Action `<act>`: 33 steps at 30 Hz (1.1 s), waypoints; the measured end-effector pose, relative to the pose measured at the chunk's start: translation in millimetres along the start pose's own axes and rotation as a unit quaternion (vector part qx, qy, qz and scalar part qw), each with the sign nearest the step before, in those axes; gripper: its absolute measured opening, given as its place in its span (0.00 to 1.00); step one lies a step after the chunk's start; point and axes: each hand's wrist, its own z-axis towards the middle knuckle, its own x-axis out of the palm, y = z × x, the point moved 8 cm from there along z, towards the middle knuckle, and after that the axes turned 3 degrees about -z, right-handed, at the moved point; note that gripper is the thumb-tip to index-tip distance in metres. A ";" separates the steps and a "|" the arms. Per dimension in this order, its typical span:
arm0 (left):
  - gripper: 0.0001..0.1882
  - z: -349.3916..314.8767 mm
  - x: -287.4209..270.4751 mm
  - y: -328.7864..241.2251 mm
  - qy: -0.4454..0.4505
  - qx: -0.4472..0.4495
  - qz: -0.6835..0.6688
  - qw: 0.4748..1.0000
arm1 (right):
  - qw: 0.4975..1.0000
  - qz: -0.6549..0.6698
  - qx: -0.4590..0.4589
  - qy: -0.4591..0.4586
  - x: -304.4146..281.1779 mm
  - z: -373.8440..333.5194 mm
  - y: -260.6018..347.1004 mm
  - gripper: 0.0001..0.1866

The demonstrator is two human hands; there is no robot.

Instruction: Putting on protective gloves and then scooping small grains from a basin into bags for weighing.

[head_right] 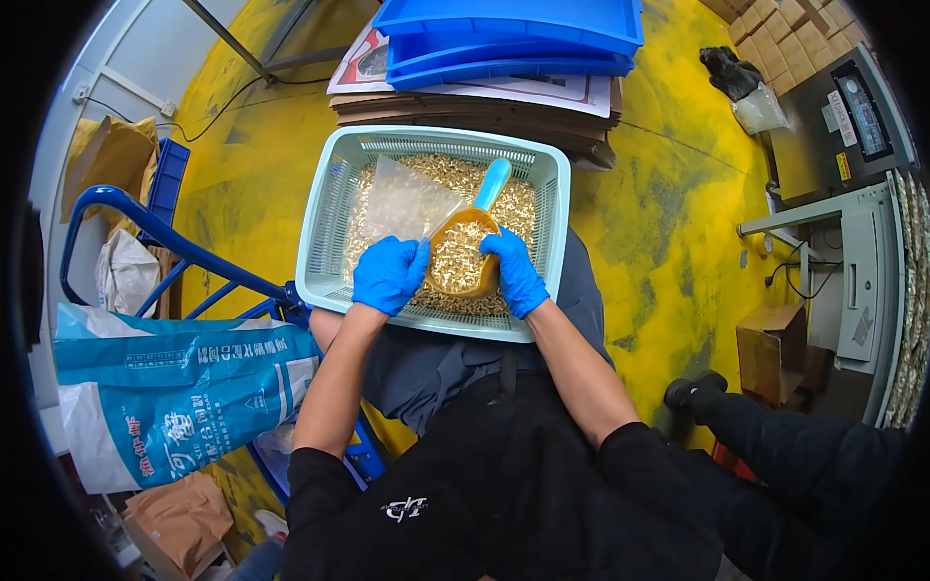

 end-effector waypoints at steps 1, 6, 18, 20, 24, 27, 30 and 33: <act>0.21 -0.4 1.8 -0.9 0.000 0.002 0.001 1.000 | 0.999 -0.017 -0.018 -0.023 -6.6 5.4 -4.0 0.11; 0.21 -3.3 0.7 -7.2 -0.066 0.024 0.067 0.995 | 0.991 -0.120 -0.044 -0.049 -8.8 18.1 5.0 0.13; 0.26 -0.2 31.6 -1.8 -0.106 -0.180 -0.082 0.974 | 0.830 -0.548 -0.101 -0.015 15.0 50.7 67.3 0.29; 0.26 0.4 33.1 3.8 -0.146 -0.206 -0.150 0.956 | 0.805 -0.586 -0.092 -0.019 21.8 49.5 77.6 0.33; 0.26 3.5 44.8 5.9 -0.154 -0.204 -0.176 0.951 | 0.801 -0.597 -0.044 -0.028 17.3 50.6 83.6 0.35; 0.25 0.1 67.4 30.8 -0.155 -0.228 -0.226 0.934 | 0.799 -0.596 -0.071 -0.024 23.1 50.0 80.7 0.35; 0.25 0.8 73.6 28.9 -0.152 -0.232 -0.228 0.933 | 0.795 -0.604 -0.052 -0.025 16.1 50.2 77.2 0.35; 0.24 -1.5 72.4 27.8 -0.146 -0.243 -0.210 0.936 | 0.774 -0.631 -0.049 -0.026 23.3 48.2 80.6 0.34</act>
